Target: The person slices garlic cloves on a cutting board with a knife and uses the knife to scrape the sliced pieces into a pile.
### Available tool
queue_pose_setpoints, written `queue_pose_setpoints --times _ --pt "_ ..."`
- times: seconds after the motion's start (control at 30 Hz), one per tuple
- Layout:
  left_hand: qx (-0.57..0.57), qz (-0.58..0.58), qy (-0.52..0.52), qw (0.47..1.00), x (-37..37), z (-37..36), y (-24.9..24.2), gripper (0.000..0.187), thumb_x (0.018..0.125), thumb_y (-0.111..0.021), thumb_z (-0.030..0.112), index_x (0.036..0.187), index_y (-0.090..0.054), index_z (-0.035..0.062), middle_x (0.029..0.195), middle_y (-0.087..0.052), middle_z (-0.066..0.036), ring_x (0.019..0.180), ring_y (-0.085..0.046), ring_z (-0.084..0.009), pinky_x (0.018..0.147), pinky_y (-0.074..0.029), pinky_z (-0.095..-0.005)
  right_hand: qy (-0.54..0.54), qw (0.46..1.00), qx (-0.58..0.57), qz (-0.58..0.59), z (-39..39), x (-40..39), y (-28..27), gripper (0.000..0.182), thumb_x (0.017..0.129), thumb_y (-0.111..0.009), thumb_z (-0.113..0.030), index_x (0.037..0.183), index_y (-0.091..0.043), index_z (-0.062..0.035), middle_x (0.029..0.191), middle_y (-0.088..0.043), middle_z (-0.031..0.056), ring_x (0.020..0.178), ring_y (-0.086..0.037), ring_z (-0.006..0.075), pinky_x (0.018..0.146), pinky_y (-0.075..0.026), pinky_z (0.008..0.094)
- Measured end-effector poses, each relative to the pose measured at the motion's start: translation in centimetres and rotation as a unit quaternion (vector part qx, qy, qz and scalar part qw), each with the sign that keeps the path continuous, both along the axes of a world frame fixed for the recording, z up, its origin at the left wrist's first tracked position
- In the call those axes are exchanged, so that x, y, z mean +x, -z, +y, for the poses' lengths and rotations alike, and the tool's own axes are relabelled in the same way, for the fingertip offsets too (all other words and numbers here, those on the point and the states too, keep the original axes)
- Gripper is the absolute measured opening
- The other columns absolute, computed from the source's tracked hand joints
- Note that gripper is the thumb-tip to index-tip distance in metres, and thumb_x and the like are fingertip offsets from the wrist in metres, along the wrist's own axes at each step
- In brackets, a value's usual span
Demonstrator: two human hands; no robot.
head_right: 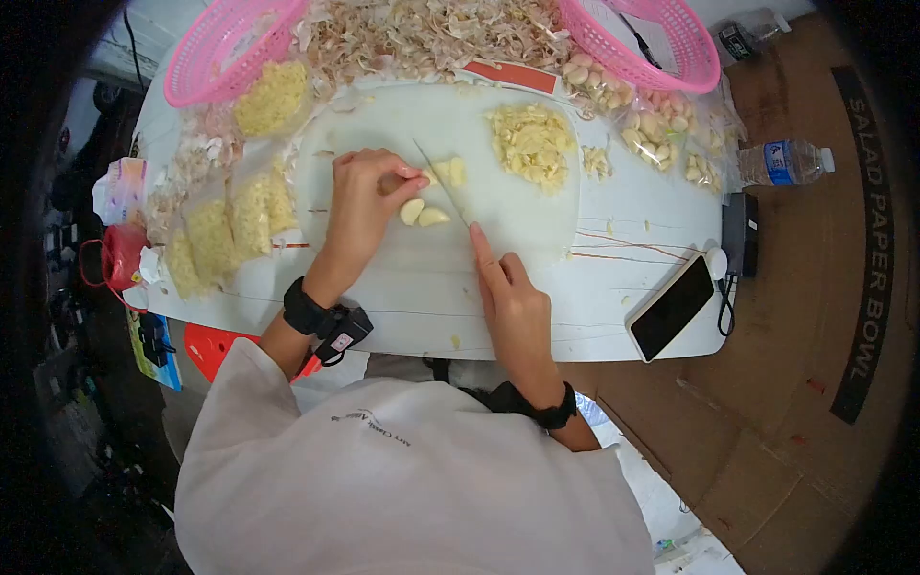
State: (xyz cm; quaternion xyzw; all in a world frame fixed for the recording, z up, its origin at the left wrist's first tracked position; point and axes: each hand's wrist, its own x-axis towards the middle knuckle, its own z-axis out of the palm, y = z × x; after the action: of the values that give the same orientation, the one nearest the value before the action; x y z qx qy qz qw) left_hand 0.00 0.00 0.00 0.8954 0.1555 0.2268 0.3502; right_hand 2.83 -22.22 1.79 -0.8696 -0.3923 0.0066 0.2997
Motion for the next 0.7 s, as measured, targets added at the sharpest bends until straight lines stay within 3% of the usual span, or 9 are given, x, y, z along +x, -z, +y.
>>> queue_pose_setpoints --times 0.2,0.7 --pt "-0.016 -0.003 -0.004 1.0 -0.1 0.3 -0.5 0.011 0.078 -0.077 0.013 0.078 -0.07 0.0048 0.075 -0.068 -0.006 0.083 -0.061 -0.0244 0.094 -0.034 -0.0414 0.006 1.0 0.002 0.011 0.1 -1.2 -0.3 0.062 0.087 -0.066 0.001 0.144 -0.052 -0.0194 0.076 -0.049 0.0066 0.055 -0.054 0.0204 0.05 -0.05 0.0356" --pt "0.009 -0.011 -0.003 1.0 0.1 0.0 -0.4 0.017 0.077 -0.079 0.017 0.079 -0.07 0.0029 0.08 -0.069 -0.008 0.079 -0.063 -0.0255 0.092 -0.038 -0.0416 -0.012 0.998 -0.036 -0.041 2.6 0.0 0.0 0.06 0.084 -0.063 0.002 0.141 -0.055 -0.0133 0.08 -0.053 0.0083 0.054 -0.058 0.0218 0.048 -0.05 0.0337"
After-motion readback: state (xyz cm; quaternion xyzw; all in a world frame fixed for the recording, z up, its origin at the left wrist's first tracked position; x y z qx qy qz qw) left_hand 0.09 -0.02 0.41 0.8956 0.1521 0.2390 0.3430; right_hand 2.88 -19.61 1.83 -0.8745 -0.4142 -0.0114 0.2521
